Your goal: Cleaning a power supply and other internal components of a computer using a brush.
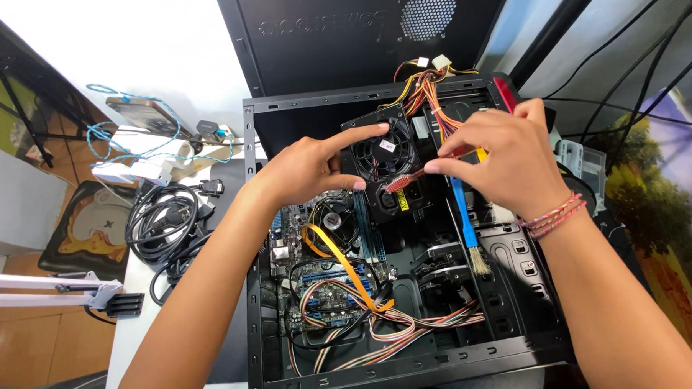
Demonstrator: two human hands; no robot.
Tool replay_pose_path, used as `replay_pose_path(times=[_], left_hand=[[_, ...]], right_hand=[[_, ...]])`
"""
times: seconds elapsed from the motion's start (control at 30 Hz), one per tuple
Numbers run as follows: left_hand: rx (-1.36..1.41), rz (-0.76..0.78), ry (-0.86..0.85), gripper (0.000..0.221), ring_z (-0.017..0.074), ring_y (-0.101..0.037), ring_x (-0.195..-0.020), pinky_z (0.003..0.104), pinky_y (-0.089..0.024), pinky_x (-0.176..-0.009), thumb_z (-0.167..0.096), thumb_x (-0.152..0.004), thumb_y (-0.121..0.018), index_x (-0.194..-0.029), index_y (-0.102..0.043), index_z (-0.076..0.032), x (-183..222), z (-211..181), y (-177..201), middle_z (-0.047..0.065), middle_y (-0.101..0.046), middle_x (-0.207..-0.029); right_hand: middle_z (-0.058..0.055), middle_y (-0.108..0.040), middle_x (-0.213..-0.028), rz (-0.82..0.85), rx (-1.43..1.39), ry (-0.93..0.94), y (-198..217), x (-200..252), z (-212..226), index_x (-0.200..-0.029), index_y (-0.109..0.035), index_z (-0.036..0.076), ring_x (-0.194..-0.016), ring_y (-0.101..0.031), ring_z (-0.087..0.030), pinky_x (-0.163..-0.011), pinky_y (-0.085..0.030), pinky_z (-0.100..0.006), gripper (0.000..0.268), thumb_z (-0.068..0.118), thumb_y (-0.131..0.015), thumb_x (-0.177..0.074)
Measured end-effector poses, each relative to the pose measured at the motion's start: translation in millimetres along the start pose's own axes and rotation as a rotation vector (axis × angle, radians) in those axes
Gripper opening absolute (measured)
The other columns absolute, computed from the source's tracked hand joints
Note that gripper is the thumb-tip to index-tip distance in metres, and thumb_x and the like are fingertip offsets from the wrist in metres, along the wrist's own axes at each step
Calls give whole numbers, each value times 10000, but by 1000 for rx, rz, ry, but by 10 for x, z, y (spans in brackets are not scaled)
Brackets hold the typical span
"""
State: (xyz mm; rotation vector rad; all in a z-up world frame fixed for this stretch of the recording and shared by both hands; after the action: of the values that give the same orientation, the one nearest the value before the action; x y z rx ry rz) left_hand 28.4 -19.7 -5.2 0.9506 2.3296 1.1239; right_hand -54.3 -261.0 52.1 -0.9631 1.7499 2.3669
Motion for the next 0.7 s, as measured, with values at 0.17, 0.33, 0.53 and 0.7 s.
replay_pose_path(times=[0.17, 0.33, 0.53, 0.7], left_hand=[[-3, -1, 10, 880, 213, -734, -650, 391, -553, -631, -418, -813, -805, -1550, -328, -469, 16, -47, 28, 50, -720, -696], [10, -6, -6, 884, 187, -748, -673, 376, -562, -633, -422, -805, -801, -1546, -321, -465, -2, -6, 0, 39, -729, -711], [-13, 12, 42, 874, 197, -751, -671, 390, -557, -633, -436, -808, -796, -1544, -326, -485, 7, -25, 20, 45, -734, -711], [-15, -12, -11, 893, 194, -750, -676, 381, -560, -627, -446, -798, -799, -1548, -316, -473, -3, 25, -2, 54, -727, -702]], right_hand=[[89, -684, -755, 59, 8, 13, -76, -30, 83, -747, -759, 201, -716, -569, -110, -842, -283, -373, 306, 493, -850, -756], [102, -694, -795, 26, 12, -4, -66, -12, 21, -754, -749, 203, -754, -584, -95, -882, -285, -373, 295, 482, -834, -798], [92, -669, -717, 101, -4, 21, -124, -40, 85, -732, -757, 204, -703, -563, -99, -845, -276, -378, 318, 509, -841, -757], [94, -676, -730, 110, 37, 32, -127, -57, 138, -721, -762, 212, -686, -550, -99, -847, -269, -383, 305, 505, -837, -756]])
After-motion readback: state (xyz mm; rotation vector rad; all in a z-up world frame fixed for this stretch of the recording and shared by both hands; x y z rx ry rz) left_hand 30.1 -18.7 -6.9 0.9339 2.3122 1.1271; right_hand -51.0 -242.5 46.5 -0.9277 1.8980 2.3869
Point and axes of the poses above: each hand's wrist, its own x-axis away from the middle knuckle, its own y-axis out of the back of the hand, z = x × y, the point moved 4 cm from there along -x, towards the middle knuckle
